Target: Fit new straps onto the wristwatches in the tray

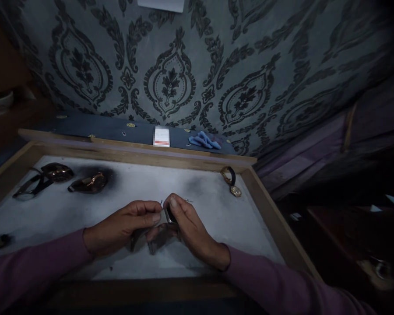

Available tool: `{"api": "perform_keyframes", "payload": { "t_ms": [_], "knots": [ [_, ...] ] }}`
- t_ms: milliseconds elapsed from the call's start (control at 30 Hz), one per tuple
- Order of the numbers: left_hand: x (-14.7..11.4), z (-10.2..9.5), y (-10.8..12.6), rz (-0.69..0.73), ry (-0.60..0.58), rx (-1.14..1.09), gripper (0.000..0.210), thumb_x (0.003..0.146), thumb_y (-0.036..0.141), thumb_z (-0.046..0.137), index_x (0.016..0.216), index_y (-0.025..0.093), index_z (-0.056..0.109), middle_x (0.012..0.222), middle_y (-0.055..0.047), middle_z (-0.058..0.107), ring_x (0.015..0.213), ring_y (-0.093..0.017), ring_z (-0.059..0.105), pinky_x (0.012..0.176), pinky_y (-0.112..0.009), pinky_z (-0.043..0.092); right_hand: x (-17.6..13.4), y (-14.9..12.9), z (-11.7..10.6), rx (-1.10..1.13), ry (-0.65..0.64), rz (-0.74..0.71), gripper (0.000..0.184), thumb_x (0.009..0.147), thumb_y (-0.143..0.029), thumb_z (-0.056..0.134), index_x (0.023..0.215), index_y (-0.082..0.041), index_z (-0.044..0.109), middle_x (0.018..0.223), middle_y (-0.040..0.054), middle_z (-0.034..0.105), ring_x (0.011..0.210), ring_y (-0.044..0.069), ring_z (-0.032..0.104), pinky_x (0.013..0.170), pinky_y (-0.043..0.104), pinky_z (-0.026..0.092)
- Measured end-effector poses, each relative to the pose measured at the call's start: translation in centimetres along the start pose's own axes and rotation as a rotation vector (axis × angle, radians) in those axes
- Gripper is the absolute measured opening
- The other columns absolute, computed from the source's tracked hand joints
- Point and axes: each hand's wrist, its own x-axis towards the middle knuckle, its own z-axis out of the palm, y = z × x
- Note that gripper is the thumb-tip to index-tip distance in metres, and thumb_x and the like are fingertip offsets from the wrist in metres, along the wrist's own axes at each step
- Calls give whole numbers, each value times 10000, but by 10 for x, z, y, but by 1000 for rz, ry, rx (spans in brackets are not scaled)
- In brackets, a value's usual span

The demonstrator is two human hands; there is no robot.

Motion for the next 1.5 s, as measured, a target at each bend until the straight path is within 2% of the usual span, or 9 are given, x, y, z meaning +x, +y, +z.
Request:
{"api": "perform_keyframes", "payload": {
  "t_ms": [133,333,500,700,900,1000,1200,1367,1500],
  "knots": [
    [-1,0,-1,-6,38,-6,301,832,436,652,692,182,573,569,33,529,587,-102,442,579,-228,319,-1,-1,0,-31,6,-24,393,955,-547,407,762,-208,453,643,-50,379,528,94,357,466,220,331],
    [0,1,-2,-81,89,21,337,804,478,651,677,180,555,514,51,492,471,-79,355,476,-221,245,-4,-9,1,-272,54,-166,384,987,-478,358,734,-203,447,661,-31,406,612,120,386,564,256,345],
    [-2,5,-2,-97,105,14,327,766,469,677,688,179,548,489,67,457,437,-68,338,443,-210,224,-8,-13,4,-348,52,-220,330,1002,-367,321,720,-216,403,633,-44,361,591,123,361,570,267,328],
    [-6,5,-5,-109,57,71,306,811,436,641,674,181,542,461,72,451,381,-55,299,418,-219,184,-18,-18,9,-426,37,-229,299,1004,-271,302,713,-230,356,587,-68,312,509,113,309,525,277,280],
    [-4,7,3,-53,33,78,321,820,436,644,672,167,549,477,60,473,447,-67,324,461,-213,221,-13,-16,8,-418,77,-225,329,1002,-334,323,699,-217,378,611,-54,343,556,114,339,550,270,305],
    [-2,7,5,-10,36,56,353,828,460,642,664,165,539,503,51,494,463,-70,332,471,-210,229,-6,-13,8,-255,115,-157,369,979,-452,376,716,-201,438,608,-54,370,539,101,342,505,242,298],
    [3,2,-1,40,88,-28,374,813,479,673,665,155,560,506,32,510,497,-84,406,540,-211,311,10,-7,5,360,95,229,445,806,-632,606,851,-199,516,482,-123,305,405,46,156,378,162,112],
    [3,-3,1,82,51,-75,346,838,481,650,840,135,659,615,-20,594,594,-130,512,611,-246,386,19,-12,-6,690,138,292,449,769,-577,706,772,-154,557,494,-100,359,416,34,225,363,140,182],
    [0,-4,9,155,56,-79,378,870,527,593,934,168,689,904,-72,635,893,-200,554,761,-300,429,23,-16,-14,878,124,286,404,819,-496,704,708,-143,543,517,-87,373,431,30,275,376,123,241]
  ]
}}
